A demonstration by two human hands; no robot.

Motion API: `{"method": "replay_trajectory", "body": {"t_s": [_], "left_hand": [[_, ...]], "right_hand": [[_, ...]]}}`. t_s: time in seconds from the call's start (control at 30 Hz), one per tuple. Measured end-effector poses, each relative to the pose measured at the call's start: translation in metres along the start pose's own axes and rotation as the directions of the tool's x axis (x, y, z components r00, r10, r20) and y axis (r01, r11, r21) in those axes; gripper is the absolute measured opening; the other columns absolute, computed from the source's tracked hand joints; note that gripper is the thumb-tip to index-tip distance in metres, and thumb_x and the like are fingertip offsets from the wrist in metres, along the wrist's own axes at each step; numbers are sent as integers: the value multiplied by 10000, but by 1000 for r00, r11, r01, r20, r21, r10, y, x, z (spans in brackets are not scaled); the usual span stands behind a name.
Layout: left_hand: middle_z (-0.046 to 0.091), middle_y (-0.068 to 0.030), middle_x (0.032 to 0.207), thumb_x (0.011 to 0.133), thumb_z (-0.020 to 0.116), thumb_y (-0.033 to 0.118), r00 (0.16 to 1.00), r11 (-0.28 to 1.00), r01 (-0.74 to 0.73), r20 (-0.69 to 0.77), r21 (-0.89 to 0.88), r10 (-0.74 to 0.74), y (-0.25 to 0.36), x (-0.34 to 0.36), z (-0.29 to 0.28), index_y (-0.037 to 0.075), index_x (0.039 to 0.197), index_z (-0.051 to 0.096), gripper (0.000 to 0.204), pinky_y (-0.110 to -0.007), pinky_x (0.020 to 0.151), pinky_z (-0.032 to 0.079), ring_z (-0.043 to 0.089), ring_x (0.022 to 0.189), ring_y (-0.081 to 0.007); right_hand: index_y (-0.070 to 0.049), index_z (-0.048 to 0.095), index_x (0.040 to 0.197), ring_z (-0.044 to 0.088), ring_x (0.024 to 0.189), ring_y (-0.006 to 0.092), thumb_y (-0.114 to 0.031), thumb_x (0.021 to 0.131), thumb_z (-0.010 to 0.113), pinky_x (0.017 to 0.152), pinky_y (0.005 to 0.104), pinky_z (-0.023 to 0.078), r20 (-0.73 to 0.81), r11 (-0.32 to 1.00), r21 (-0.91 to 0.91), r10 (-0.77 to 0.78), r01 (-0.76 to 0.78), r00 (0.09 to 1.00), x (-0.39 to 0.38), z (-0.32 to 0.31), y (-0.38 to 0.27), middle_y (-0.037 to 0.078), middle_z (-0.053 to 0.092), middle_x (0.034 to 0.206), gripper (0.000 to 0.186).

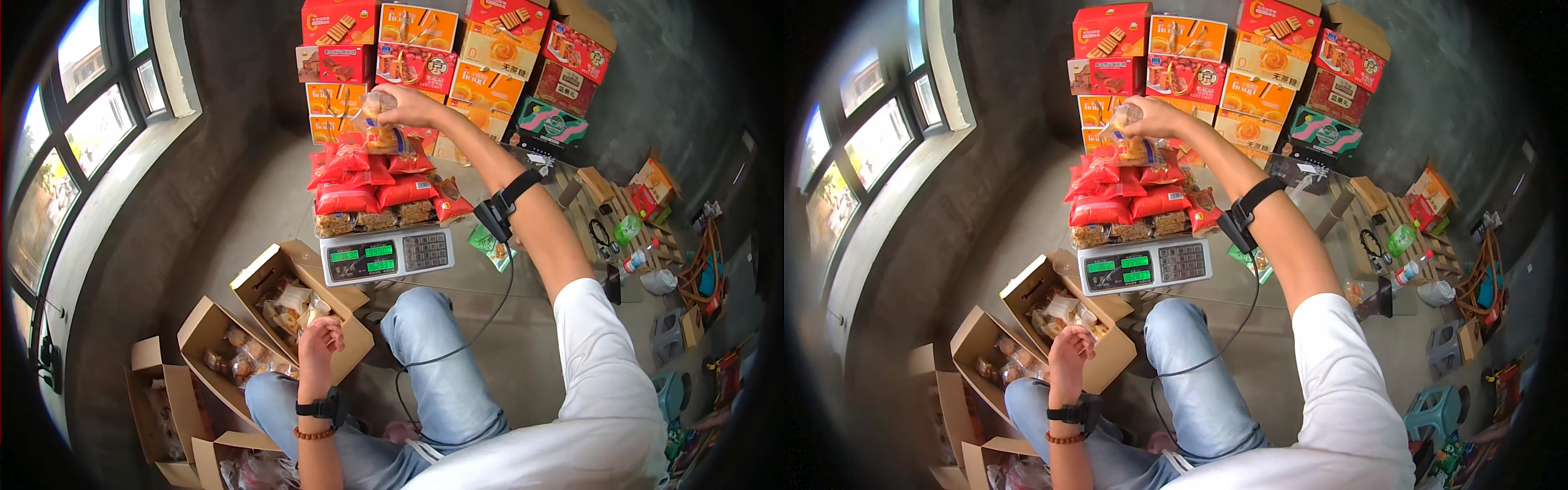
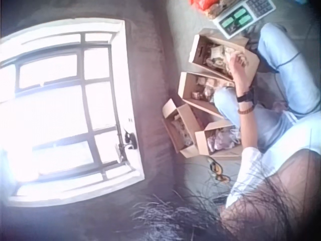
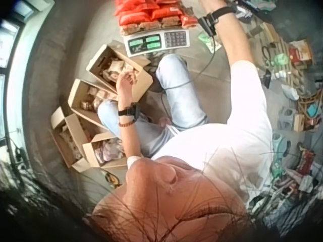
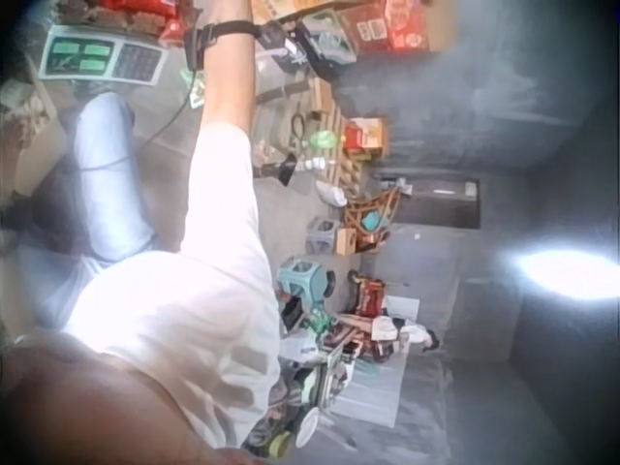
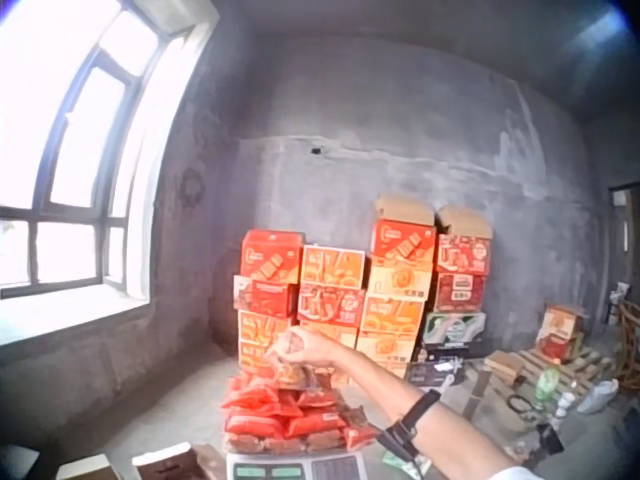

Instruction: The recorder is picking snack packets from cardboard boxes and placing them on a digital scale to weigh and sort them.

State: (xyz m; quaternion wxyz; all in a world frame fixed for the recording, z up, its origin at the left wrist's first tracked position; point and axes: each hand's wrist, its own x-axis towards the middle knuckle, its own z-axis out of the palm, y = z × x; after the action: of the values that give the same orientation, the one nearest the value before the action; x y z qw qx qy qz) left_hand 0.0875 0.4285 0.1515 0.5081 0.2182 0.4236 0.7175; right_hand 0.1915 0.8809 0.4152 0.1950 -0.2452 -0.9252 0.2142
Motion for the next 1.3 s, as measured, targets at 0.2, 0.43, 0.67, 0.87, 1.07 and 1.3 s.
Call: {"method": "replay_trajectory", "body": {"t_s": [0.2,0.43,0.67,0.87,1.07,1.3], "left_hand": [[617,-21,852,1079,500,359,1000,1000,-9,-7,-8,9,5,-6,-2,39,1051,664,361,-289,741,451,564,777,-133],[617,-15,876,1082,510,355,1000,1000,-14,-12,-15,14,9,-9,0,50,1050,659,342,-292,746,451,566,783,-132],[619,-23,894,1090,508,339,999,999,-24,-23,-32,23,10,-14,-6,42,1054,651,332,-301,742,448,567,780,-145],[601,-16,901,1105,515,357,1000,1000,-20,-20,-16,19,12,-17,-7,56,1045,639,331,-300,769,433,557,785,-147],[607,-18,902,1092,524,361,999,999,5,-37,50,-4,-1,-15,0,60,1056,632,321,-301,763,441,569,781,-147],[614,-32,893,1074,531,392,997,985,75,-35,156,-71,-18,-12,0,65,1075,627,341,-296,765,465,594,792,-156]], "right_hand": [[-78,528,1533,609,1343,236,-317,829,845,1134,374,482,129,999,42,-14,9,992,9,8,15,136,633,1469,808],[-87,449,1633,590,1379,225,-349,828,881,1142,375,485,-50,998,12,-63,64,997,1,-3,10,137,590,1549,950],[-32,445,1600,659,1189,211,-280,850,822,1002,355,541,-202,986,127,135,-111,970,-51,-23,91,129,669,1358,875],[7,501,1522,703,1090,241,-400,739,879,922,359,567,-59,824,295,520,-483,852,-95,-21,154,153,713,1266,960],[-57,518,1530,664,1158,230,-235,805,825,959,349,553,5,940,159,303,-300,953,-105,25,181,121,671,1332,807],[-134,511,1581,593,1363,219,-298,805,817,1157,340,440,-74,789,546,380,-282,922,-90,54,192,162,642,1448,850]]}}
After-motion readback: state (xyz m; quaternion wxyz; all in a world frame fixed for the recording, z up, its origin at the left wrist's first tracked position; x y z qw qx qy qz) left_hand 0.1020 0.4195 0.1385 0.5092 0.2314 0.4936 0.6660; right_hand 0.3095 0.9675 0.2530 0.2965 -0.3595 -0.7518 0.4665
